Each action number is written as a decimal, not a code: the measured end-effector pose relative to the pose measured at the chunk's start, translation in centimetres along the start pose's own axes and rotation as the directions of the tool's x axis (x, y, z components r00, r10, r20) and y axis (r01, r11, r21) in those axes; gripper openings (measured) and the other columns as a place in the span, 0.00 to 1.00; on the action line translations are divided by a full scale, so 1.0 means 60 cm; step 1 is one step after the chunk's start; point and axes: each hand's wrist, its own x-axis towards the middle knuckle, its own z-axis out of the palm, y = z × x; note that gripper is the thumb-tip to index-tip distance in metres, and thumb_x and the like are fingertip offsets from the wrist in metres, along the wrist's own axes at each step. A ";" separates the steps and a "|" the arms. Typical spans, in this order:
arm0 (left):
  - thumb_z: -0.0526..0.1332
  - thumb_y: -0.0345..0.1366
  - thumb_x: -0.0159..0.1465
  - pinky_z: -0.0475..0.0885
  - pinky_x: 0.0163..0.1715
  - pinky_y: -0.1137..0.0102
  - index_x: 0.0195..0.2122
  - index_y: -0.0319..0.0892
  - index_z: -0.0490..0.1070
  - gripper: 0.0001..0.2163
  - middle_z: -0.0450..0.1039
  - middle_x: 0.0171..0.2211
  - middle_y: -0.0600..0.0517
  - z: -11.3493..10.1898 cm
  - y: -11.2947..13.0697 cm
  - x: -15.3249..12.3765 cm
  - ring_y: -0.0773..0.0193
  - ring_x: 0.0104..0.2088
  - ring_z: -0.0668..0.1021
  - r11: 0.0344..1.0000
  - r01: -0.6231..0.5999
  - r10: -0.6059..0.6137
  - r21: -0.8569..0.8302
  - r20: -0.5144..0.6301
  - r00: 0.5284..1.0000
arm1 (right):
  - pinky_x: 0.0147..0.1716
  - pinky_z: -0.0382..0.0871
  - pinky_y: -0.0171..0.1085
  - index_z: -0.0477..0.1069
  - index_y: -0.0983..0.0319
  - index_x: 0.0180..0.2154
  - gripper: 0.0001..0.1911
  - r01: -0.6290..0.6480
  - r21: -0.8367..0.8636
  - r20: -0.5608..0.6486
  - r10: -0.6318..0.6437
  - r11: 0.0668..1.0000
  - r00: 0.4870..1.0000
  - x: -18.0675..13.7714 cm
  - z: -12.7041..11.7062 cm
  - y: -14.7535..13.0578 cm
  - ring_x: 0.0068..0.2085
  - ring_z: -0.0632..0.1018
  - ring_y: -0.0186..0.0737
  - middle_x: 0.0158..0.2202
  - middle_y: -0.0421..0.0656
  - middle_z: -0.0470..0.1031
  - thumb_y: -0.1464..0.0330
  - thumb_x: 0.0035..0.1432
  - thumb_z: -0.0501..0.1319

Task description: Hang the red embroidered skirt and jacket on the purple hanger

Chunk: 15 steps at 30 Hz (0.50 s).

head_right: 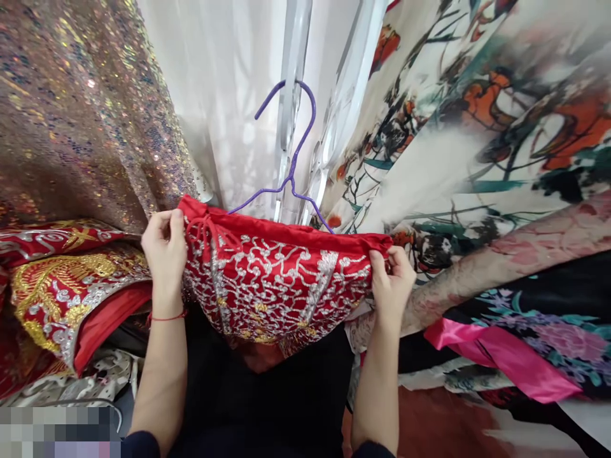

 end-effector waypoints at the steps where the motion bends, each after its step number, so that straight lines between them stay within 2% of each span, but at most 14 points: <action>1: 0.60 0.45 0.68 0.68 0.39 0.72 0.38 0.42 0.74 0.12 0.74 0.33 0.53 0.005 -0.008 -0.001 0.67 0.34 0.74 1.000 -0.005 0.004 0.030 0.031 1.000 | 0.33 0.65 0.38 0.68 0.60 0.31 0.21 0.019 -0.050 0.014 -0.018 0.999 1.000 0.003 0.005 0.007 0.29 0.69 0.37 0.26 0.38 0.67 0.49 0.57 0.63; 4: 0.57 0.45 0.70 0.69 0.48 0.69 0.46 0.42 0.73 0.13 0.77 0.42 0.48 0.009 -0.019 -0.009 0.63 0.43 0.77 0.996 -0.027 0.023 0.080 0.046 0.999 | 0.41 0.69 0.44 0.71 0.63 0.41 0.21 0.090 -0.221 -0.025 -0.098 0.971 0.995 0.001 0.017 0.011 0.35 0.74 0.43 0.34 0.45 0.74 0.50 0.61 0.61; 6: 0.57 0.45 0.70 0.69 0.54 0.67 0.50 0.41 0.72 0.14 0.77 0.47 0.45 0.005 -0.019 -0.017 0.60 0.48 0.77 0.996 -0.045 0.040 0.081 0.060 0.997 | 0.47 0.69 0.50 0.71 0.65 0.48 0.22 0.154 -0.326 -0.095 -0.194 0.933 0.976 -0.011 0.025 -0.005 0.43 0.76 0.51 0.42 0.52 0.75 0.54 0.63 0.61; 10: 0.56 0.46 0.70 0.61 0.66 0.59 0.62 0.40 0.63 0.23 0.68 0.62 0.37 0.006 -0.031 -0.039 0.54 0.63 0.71 0.998 -0.020 0.013 0.065 0.111 0.994 | 0.58 0.59 0.66 0.69 0.64 0.55 0.22 0.348 -0.457 -0.166 -0.463 0.818 0.871 -0.059 0.063 -0.094 0.59 0.69 0.66 0.54 0.61 0.69 0.65 0.60 0.64; 12: 0.56 0.48 0.70 0.56 0.69 0.54 0.66 0.39 0.57 0.28 0.60 0.68 0.34 0.011 -0.042 -0.058 0.51 0.68 0.65 0.997 0.026 -0.034 0.066 0.131 0.991 | 0.58 0.59 0.67 0.68 0.61 0.57 0.25 0.469 -0.417 -0.116 -0.558 0.778 0.822 -0.093 0.099 -0.161 0.59 0.68 0.66 0.55 0.60 0.68 0.69 0.58 0.65; 13: 0.56 0.48 0.69 0.53 0.70 0.52 0.67 0.38 0.56 0.30 0.56 0.70 0.33 0.012 -0.047 -0.070 0.49 0.70 0.61 0.996 0.048 -0.058 0.071 0.146 0.988 | 0.57 0.62 0.65 0.67 0.59 0.58 0.26 0.546 -0.341 -0.055 -0.596 0.766 0.801 -0.113 0.121 -0.197 0.58 0.68 0.64 0.55 0.59 0.68 0.70 0.57 0.65; 14: 0.57 0.49 0.69 0.51 0.71 0.51 0.68 0.39 0.55 0.31 0.54 0.71 0.34 0.012 -0.051 -0.083 0.48 0.72 0.57 0.995 0.067 -0.079 0.075 0.167 0.983 | 0.55 0.65 0.61 0.66 0.58 0.57 0.25 0.625 -0.207 0.044 -0.631 0.752 0.774 -0.135 0.146 -0.233 0.56 0.70 0.59 0.54 0.56 0.70 0.70 0.58 0.64; 15: 0.58 0.49 0.68 0.50 0.72 0.50 0.68 0.39 0.56 0.31 0.53 0.71 0.35 0.009 -0.052 -0.096 0.48 0.73 0.55 0.994 0.082 -0.095 0.076 0.190 0.977 | 0.54 0.68 0.57 0.67 0.56 0.56 0.21 0.682 -0.034 0.192 -0.665 0.730 0.721 -0.158 0.173 -0.268 0.54 0.72 0.55 0.52 0.53 0.71 0.69 0.61 0.62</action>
